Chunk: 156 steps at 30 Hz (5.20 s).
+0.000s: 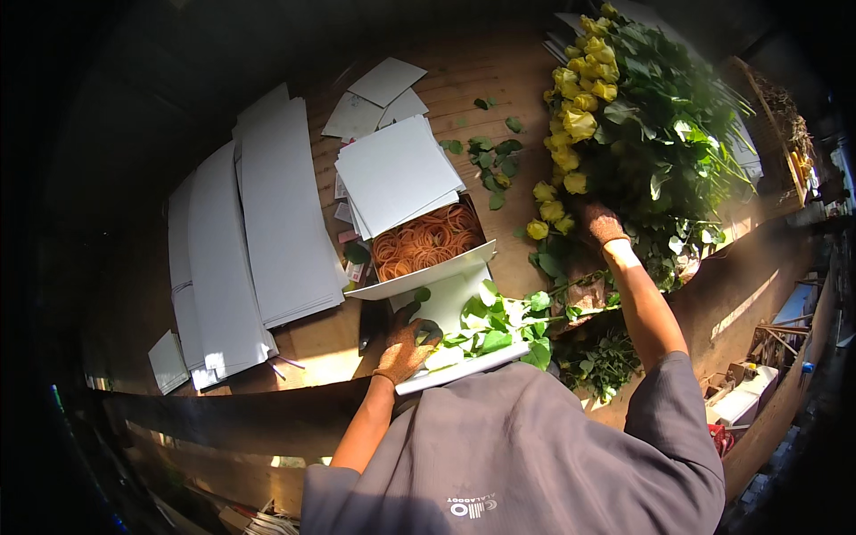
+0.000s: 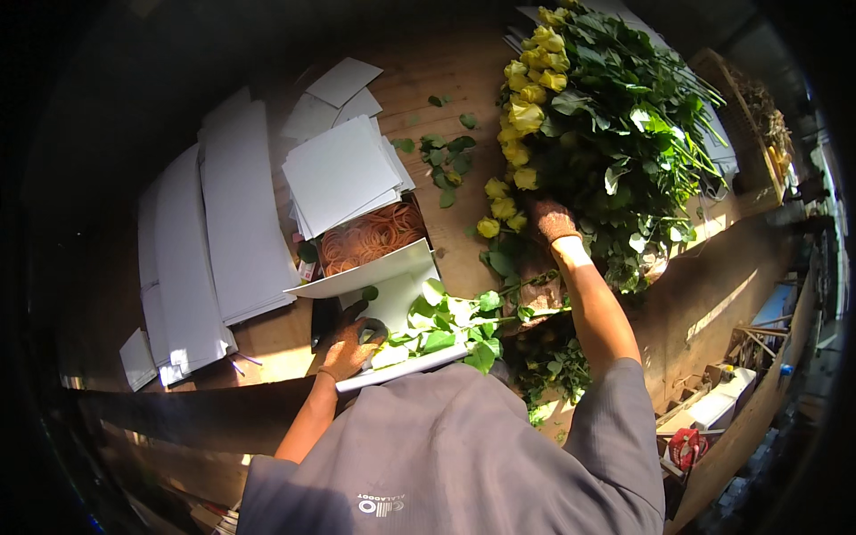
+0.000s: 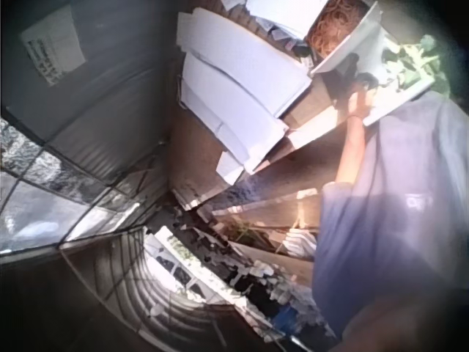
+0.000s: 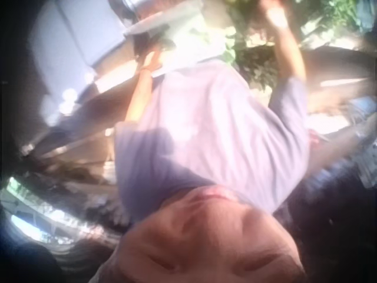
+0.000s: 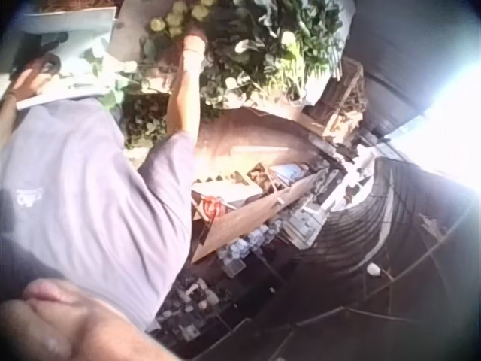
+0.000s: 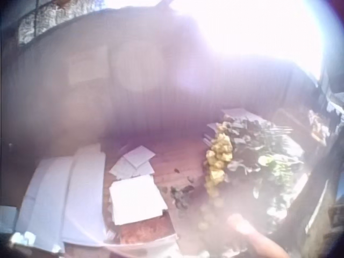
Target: The person places yellow roses into a white box lined with shredded paper, then closes the box and staples it shut. The person repeats this process with another box, arranging flowers and securing the packaging.
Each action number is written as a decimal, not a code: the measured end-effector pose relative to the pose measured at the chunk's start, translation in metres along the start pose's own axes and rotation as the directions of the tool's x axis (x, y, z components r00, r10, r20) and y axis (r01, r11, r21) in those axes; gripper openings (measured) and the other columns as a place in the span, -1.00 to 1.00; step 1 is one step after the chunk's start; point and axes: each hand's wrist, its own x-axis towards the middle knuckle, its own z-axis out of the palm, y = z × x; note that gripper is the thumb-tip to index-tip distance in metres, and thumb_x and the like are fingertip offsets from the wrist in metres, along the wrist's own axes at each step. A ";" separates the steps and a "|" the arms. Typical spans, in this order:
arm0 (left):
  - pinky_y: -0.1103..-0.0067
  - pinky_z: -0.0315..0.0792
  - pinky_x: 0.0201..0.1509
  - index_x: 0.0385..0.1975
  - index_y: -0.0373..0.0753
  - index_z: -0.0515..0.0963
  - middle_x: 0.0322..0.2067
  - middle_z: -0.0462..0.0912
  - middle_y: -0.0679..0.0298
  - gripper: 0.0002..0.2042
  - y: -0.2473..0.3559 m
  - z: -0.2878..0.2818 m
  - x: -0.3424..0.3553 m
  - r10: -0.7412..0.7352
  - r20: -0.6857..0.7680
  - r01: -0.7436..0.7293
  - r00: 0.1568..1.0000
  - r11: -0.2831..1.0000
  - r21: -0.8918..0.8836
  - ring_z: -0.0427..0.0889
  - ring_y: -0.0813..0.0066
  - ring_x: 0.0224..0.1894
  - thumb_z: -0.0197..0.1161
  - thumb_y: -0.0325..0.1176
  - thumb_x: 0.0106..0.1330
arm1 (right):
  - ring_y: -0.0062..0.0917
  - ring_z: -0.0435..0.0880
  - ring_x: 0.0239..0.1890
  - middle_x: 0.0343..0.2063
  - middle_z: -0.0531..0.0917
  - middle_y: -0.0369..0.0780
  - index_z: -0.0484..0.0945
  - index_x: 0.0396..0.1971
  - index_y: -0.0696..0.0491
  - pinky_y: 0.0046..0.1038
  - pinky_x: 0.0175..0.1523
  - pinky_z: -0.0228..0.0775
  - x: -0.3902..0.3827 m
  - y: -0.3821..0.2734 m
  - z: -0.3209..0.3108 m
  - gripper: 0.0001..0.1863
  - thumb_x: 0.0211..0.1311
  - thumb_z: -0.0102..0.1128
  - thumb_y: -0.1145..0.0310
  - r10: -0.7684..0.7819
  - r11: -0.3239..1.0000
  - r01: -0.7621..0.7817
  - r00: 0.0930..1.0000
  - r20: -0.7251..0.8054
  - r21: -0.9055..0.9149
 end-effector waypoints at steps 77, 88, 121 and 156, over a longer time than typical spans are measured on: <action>0.29 0.35 0.29 0.11 -0.14 0.51 0.07 0.55 0.11 -0.49 -0.011 0.014 0.022 0.114 -0.316 -0.143 0.942 0.987 -0.071 0.47 0.04 0.15 0.43 -0.31 0.12 | -0.07 0.67 -0.17 -0.13 0.61 0.04 0.58 0.04 0.00 -0.12 -0.12 0.57 -0.086 -0.261 0.040 -0.60 0.18 0.09 0.34 -0.764 0.633 0.755 0.645 -0.014 0.171; 0.32 0.37 0.25 0.06 -0.23 0.51 0.06 0.53 0.03 -0.52 -0.012 0.017 0.026 0.033 -0.292 -0.062 0.956 0.994 -0.088 0.48 0.04 0.13 0.44 -0.26 0.14 | -0.06 0.54 0.11 0.16 0.49 -0.01 0.71 -0.12 -0.09 -0.08 0.07 0.49 -0.027 0.008 0.004 -0.68 0.10 0.18 0.31 -0.010 0.994 -0.011 0.983 -0.185 -0.112; 0.25 0.25 0.36 0.15 -0.11 0.48 0.19 0.42 0.05 -0.46 -0.023 0.026 0.021 -0.031 -0.284 -0.001 0.958 0.994 -0.113 0.32 0.00 0.27 0.41 -0.18 0.14 | -0.09 0.65 -0.20 -0.15 0.56 -0.03 0.49 0.15 -0.08 -0.15 -0.12 0.52 -0.150 -0.196 -0.117 -0.48 0.11 0.25 0.36 -0.736 0.552 0.719 0.658 -0.158 0.422; 0.14 0.22 0.38 0.36 0.15 0.32 0.21 0.29 -0.09 -0.22 -0.028 0.028 0.016 -0.078 -0.372 0.096 0.925 0.995 0.030 0.25 -0.11 0.27 0.45 0.02 0.05 | -0.08 0.59 -0.04 -0.05 0.59 0.00 0.50 0.08 0.12 -0.14 0.01 0.48 -0.078 -0.261 0.026 -0.52 0.10 0.17 0.36 -0.767 0.587 0.804 0.589 -0.255 0.093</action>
